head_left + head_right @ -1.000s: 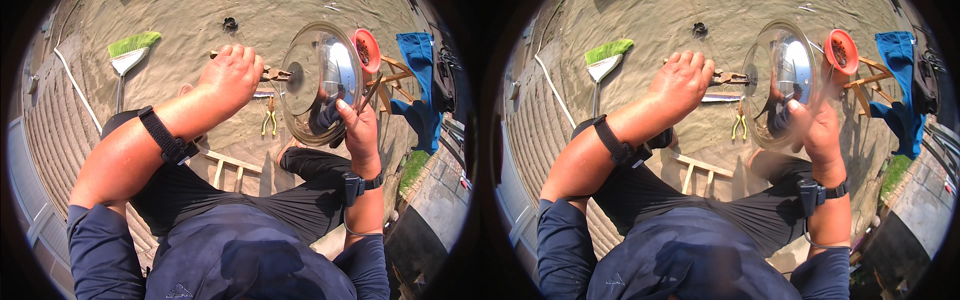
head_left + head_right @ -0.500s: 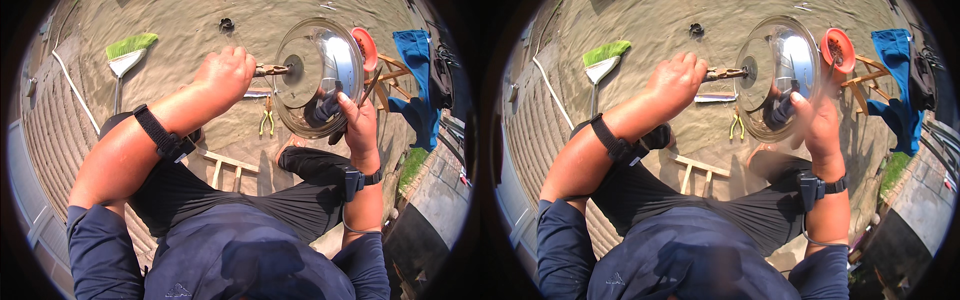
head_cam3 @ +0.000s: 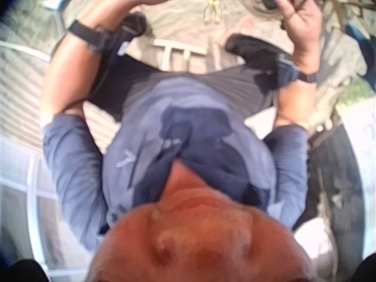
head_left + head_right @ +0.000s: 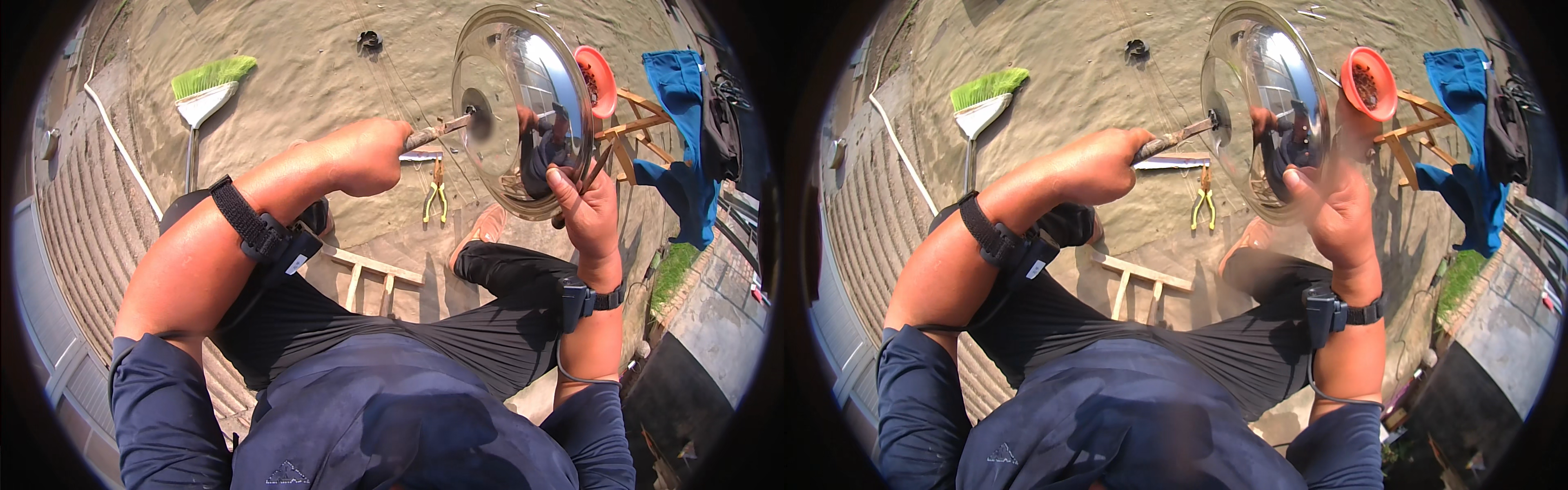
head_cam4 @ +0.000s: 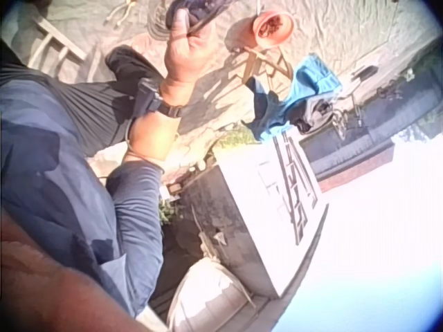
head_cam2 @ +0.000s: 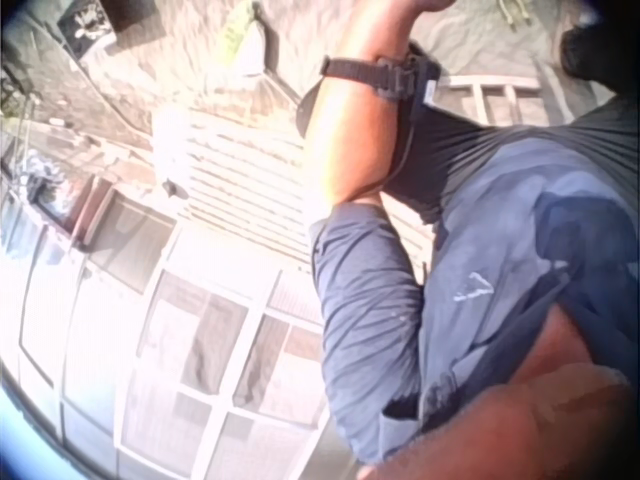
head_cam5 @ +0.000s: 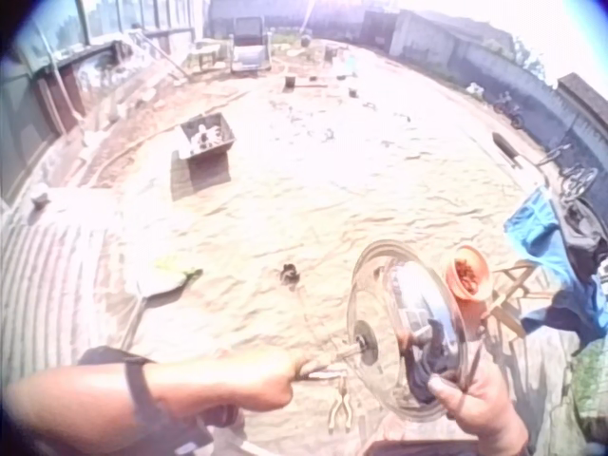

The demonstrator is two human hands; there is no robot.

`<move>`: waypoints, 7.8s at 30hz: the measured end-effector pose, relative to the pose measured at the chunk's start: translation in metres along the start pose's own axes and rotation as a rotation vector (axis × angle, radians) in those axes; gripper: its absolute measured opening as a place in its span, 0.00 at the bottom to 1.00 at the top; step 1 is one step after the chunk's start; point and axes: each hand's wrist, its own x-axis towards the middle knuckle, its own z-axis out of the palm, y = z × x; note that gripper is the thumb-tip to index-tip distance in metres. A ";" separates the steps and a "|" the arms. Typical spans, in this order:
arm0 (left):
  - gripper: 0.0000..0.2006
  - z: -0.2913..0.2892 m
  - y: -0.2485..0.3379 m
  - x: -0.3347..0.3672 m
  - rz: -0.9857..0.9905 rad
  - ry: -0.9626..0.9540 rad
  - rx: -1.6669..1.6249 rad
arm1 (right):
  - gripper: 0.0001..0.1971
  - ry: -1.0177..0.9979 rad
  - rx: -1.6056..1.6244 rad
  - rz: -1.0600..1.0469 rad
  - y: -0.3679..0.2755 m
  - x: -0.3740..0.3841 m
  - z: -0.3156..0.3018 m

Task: The person repairs a metal pot lid by using pliers and a screwdriver to tighten or adjust the handle assembly.

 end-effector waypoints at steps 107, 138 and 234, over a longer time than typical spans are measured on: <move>0.17 0.008 -0.001 -0.012 -0.078 -0.009 0.156 | 0.03 -0.193 0.019 0.066 -0.022 -0.006 0.005; 0.15 0.023 -0.012 -0.011 -0.077 0.011 0.173 | 0.07 -0.238 -0.088 0.011 -0.028 -0.009 0.008; 0.12 -0.028 -0.051 -0.132 0.488 0.753 0.340 | 0.12 0.205 0.434 0.117 -0.124 -0.087 0.013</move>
